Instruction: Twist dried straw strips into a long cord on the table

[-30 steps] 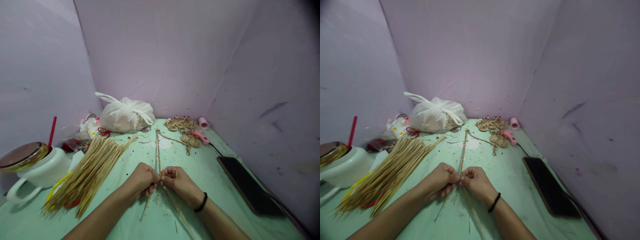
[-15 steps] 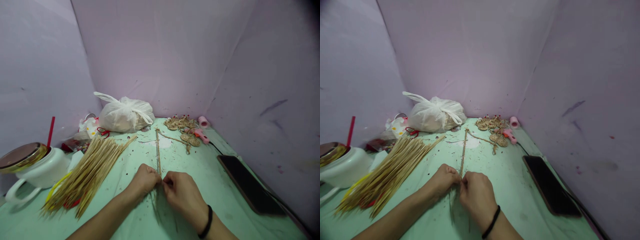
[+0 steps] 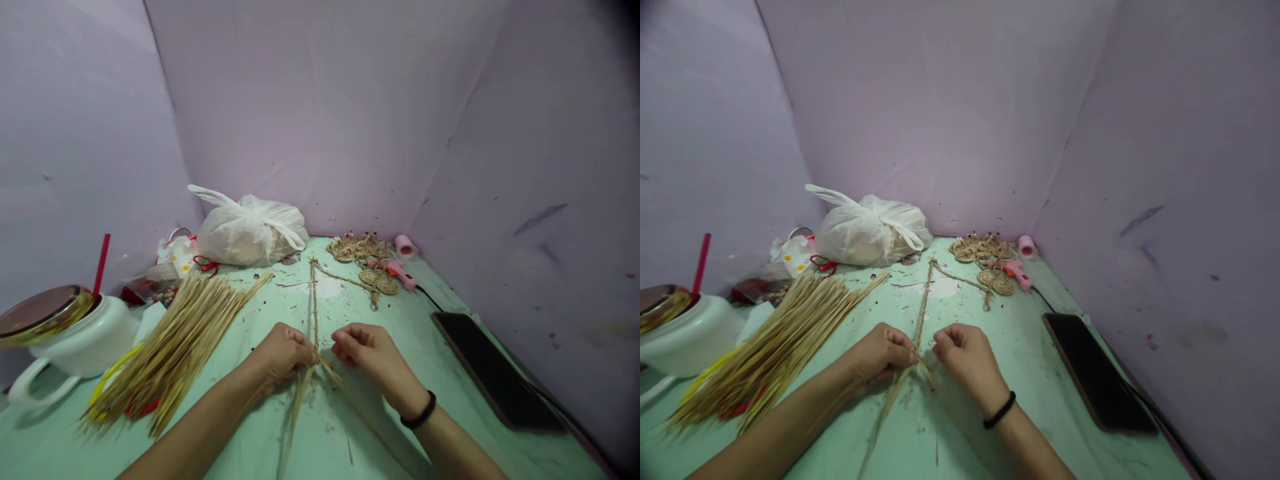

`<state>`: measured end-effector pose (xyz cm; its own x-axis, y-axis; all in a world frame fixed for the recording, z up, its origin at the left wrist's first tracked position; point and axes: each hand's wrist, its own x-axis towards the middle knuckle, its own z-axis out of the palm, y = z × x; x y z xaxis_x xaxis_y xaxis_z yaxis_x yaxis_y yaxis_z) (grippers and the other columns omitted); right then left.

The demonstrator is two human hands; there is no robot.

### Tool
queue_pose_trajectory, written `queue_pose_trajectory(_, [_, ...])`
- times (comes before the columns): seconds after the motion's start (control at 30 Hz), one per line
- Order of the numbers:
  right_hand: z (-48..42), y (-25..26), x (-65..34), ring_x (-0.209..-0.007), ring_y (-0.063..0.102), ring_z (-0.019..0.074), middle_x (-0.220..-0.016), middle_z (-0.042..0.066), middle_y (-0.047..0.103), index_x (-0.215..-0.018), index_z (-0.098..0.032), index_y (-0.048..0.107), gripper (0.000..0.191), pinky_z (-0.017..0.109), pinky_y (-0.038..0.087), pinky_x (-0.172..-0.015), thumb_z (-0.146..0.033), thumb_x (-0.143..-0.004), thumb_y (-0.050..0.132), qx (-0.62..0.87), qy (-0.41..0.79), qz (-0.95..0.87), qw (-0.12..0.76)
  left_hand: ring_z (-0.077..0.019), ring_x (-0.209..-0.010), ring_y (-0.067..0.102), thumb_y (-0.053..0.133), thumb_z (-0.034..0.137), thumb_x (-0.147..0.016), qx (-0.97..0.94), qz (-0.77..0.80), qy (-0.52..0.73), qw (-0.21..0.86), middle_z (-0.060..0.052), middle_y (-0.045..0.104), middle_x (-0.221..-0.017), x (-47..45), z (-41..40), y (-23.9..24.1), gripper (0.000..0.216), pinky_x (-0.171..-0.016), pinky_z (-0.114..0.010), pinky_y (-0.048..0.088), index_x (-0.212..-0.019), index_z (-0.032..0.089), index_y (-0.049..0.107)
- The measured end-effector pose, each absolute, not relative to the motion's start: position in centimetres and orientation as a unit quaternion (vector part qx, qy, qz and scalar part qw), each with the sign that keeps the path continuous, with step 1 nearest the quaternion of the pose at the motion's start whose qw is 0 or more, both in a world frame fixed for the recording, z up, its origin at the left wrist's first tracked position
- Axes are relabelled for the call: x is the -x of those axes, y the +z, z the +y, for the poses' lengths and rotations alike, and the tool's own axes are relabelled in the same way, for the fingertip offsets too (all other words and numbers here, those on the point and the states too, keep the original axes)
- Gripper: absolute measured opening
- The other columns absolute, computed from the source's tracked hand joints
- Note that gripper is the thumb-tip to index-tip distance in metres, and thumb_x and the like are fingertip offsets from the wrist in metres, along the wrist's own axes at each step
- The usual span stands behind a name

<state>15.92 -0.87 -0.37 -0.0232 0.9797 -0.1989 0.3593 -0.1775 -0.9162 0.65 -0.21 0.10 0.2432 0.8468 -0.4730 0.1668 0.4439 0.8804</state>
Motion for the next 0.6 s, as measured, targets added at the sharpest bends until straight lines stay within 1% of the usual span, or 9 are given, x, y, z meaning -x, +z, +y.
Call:
queue_pose_trajectory(0.07, [-0.5,-0.9,-15.7,-0.049,0.05,0.0098,-0.058,0.003,0.059,-0.062,-0.013,0.056,0.016,0.022,0.038,-0.049,-0.029,-0.067,0.054,0.581,0.562,-0.474,0.35,-0.0021,-0.028,0.022,0.057,0.017,-0.047,-0.456,0.555,0.259,0.646,0.007,0.035,-0.032,-0.6,-0.2,0.1,0.007,-0.031,-0.019,0.011,-0.05,0.012,0.053])
queue_pose_trajectory(0.1, [-0.4,-1.1,-15.5,-0.047,0.049,0.0087,-0.057,0.002,0.057,-0.063,-0.013,0.055,0.015,0.022,0.039,-0.048,-0.028,-0.065,0.055,0.569,0.587,-0.451,0.358,-0.0021,-0.027,0.022,0.057,0.017,-0.048,-0.459,0.555,0.254,0.646,0.007,0.035,-0.032,-0.6,-0.3,0.1,0.007,-0.031,-0.019,0.011,-0.05,0.012,0.053])
queue_pose_trajectory(0.17, [-0.4,-1.5,-15.2,-0.045,0.048,0.0075,-0.055,0.0,0.056,-0.064,-0.014,0.054,0.015,0.02,0.039,-0.045,-0.028,-0.063,0.059,0.553,0.6,-0.437,0.378,-0.0019,-0.027,0.02,0.056,0.016,-0.049,-0.462,0.556,0.247,0.645,0.008,0.033,-0.031,-0.7,-0.3,0.0,0.006,-0.031,-0.019,0.01,-0.049,0.013,0.051])
queue_pose_trajectory(0.23, [-0.4,-2.0,-14.9,-0.043,0.047,0.0068,-0.052,-0.002,0.054,-0.064,-0.014,0.053,0.016,0.019,0.038,-0.043,-0.028,-0.062,0.06,0.546,0.593,-0.454,0.381,-0.0017,-0.027,0.02,0.055,0.015,-0.049,-0.464,0.558,0.243,0.644,0.008,0.031,-0.03,-0.8,-0.3,0.0,0.007,-0.031,-0.019,0.01,-0.046,0.014,0.048])
queue_pose_trajectory(0.37, [0.3,-3.1,-14.4,-0.037,0.042,0.006,-0.045,-0.005,0.05,-0.063,-0.016,0.051,0.016,0.018,0.034,-0.038,-0.028,-0.063,0.06,0.557,0.567,-0.493,0.353,-0.0013,-0.028,0.018,0.052,0.013,-0.048,-0.463,0.554,0.24,0.649,0.008,0.029,-0.03,-0.9,-0.2,-0.1,0.007,-0.032,-0.019,0.009,-0.044,0.014,0.047])
queue_pose_trajectory(0.47, [1.0,-3.9,-13.9,-0.04,0.043,0.0068,-0.047,-0.003,0.052,-0.059,-0.016,0.052,0.014,0.019,0.033,-0.039,-0.027,-0.062,0.061,0.59,0.489,-0.534,0.359,-0.0009,-0.029,0.017,0.05,0.013,-0.047,-0.47,0.55,0.244,0.646,0.008,0.03,-0.032,-1.0,-0.2,-0.2,0.005,-0.033,-0.019,0.008,-0.043,0.013,0.047])
queue_pose_trajectory(0.53, [1.1,-4.0,-13.7,-0.042,0.044,0.0073,-0.048,-0.001,0.052,-0.055,-0.015,0.053,0.018,0.02,0.032,-0.041,-0.03,-0.064,0.06,0.606,0.44,-0.556,0.361,-0.0009,-0.029,0.017,0.048,0.013,-0.047,-0.473,0.549,0.244,0.645,0.008,0.029,-0.032,-0.9,-0.3,-0.2,0.004,-0.033,-0.019,0.007,-0.043,0.013,0.046])
queue_pose_trajectory(0.57, [1.1,-3.8,-13.7,-0.041,0.044,0.0074,-0.047,-0.001,0.052,-0.054,-0.015,0.052,0.022,0.02,0.032,-0.041,-0.033,-0.066,0.058,0.608,0.446,-0.551,0.357,-0.001,-0.029,0.017,0.048,0.013,-0.046,-0.473,0.55,0.243,0.644,0.008,0.029,-0.032,-0.8,-0.3,-0.2,0.004,-0.033,-0.019,0.007,-0.043,0.014,0.046])
queue_pose_trajectory(0.6, [0.8,-3.5,-13.8,-0.04,0.043,0.0074,-0.047,0.0,0.051,-0.053,-0.015,0.051,0.027,0.02,0.032,-0.04,-0.037,-0.07,0.054,0.606,0.478,-0.533,0.347,-0.0012,-0.029,0.018,0.049,0.014,-0.046,-0.472,0.552,0.243,0.643,0.008,0.029,-0.032,-0.8,-0.3,-0.2,0.003,-0.033,-0.019,0.008,-0.044,0.014,0.047])
